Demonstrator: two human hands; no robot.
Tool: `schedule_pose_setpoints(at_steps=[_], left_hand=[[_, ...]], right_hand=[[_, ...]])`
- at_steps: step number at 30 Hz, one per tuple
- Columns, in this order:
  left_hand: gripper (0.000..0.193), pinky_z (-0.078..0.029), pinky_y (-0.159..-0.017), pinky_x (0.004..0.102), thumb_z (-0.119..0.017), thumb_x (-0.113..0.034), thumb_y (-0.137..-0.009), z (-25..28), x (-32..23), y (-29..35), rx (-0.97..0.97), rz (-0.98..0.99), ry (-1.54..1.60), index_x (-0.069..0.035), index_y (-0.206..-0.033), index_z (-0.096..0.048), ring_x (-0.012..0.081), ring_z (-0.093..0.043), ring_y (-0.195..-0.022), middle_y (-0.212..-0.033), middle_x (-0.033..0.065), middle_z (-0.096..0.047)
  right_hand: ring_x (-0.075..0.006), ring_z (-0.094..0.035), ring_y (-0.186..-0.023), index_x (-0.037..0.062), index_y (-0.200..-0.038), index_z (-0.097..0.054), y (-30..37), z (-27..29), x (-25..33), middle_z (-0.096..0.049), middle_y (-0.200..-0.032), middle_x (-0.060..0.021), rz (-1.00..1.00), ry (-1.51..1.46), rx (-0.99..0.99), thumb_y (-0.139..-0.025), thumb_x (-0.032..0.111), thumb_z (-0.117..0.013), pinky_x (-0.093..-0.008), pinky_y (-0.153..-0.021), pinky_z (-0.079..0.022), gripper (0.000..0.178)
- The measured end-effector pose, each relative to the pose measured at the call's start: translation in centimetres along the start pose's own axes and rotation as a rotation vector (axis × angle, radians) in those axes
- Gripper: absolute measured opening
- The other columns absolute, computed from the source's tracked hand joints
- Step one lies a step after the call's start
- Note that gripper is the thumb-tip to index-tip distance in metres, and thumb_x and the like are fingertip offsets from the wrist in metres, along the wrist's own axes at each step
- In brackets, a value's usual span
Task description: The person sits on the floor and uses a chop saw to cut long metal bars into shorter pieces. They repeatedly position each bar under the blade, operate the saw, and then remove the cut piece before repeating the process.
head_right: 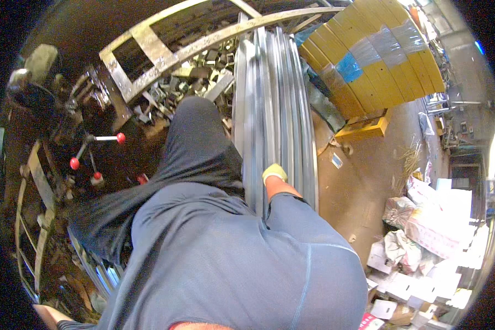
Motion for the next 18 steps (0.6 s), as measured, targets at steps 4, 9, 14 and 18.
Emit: schedule_pose_setpoints(at_steps=[4,9,14,18], left_hand=[[0.034,-0.057,-0.108,0.0324,-0.069,-0.017,-0.116,0.1,0.0,-0.2,0.021,-0.001,-0.018,-0.002,-0.147,-0.072,0.0171,-0.073,-0.122,-0.14,0.0071,-0.076],[0.034,-0.057,-0.108,0.0326,-0.069,-0.017,-0.116,0.7,-0.3,0.4,0.026,0.008,-0.032,-0.002,-0.147,-0.072,0.0173,-0.073,-0.122,-0.14,0.0074,-0.077],[0.034,-0.057,-0.108,0.0327,-0.069,-0.018,-0.116,2.2,-1.8,1.6,0.0,0.015,-0.051,-0.002,-0.146,-0.072,0.0176,-0.073,-0.122,-0.14,0.0076,-0.077],[0.034,-0.057,-0.108,0.0329,-0.069,-0.018,-0.116,0.8,-1.8,3.6,-0.023,0.044,0.019,-0.002,-0.146,-0.072,0.0178,-0.073,-0.121,-0.14,0.0079,-0.077]], right_hand=[[-0.0378,-0.072,-0.14,0.0097,-0.139,-0.081,-0.4,-0.5,-0.7,-0.076,-0.148,-0.0193,0.054,0.035,0.014,-0.099,0.029,-0.073,-0.0516,-0.111,-0.061,0.045],[-0.0438,-0.067,-0.143,0.0069,-0.141,-0.078,1.2,0.9,-0.6,-0.072,-0.151,-0.0252,0.067,-0.018,0.02,-0.096,0.031,-0.07,-0.0522,-0.117,-0.056,0.051],[-0.0486,-0.069,-0.136,0.0023,-0.128,-0.083,1.8,2.0,-0.4,-0.074,-0.139,-0.0304,0.184,-0.104,0.006,-0.094,0.031,-0.068,-0.0522,-0.114,-0.056,0.046],[-0.0451,-0.072,-0.135,0.0019,-0.127,-0.084,-2.7,-1.1,-2.7,-0.075,-0.141,-0.0274,0.211,0.004,-0.072,-0.097,0.028,-0.067,-0.0509,-0.114,-0.057,0.044]])
Point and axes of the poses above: each hand's wrist, its own y-axis away from the middle knuckle, its own z-axis out of the back of the hand, x = y × z, the point moved 1 cm from there along -y, towards the middle knuckle
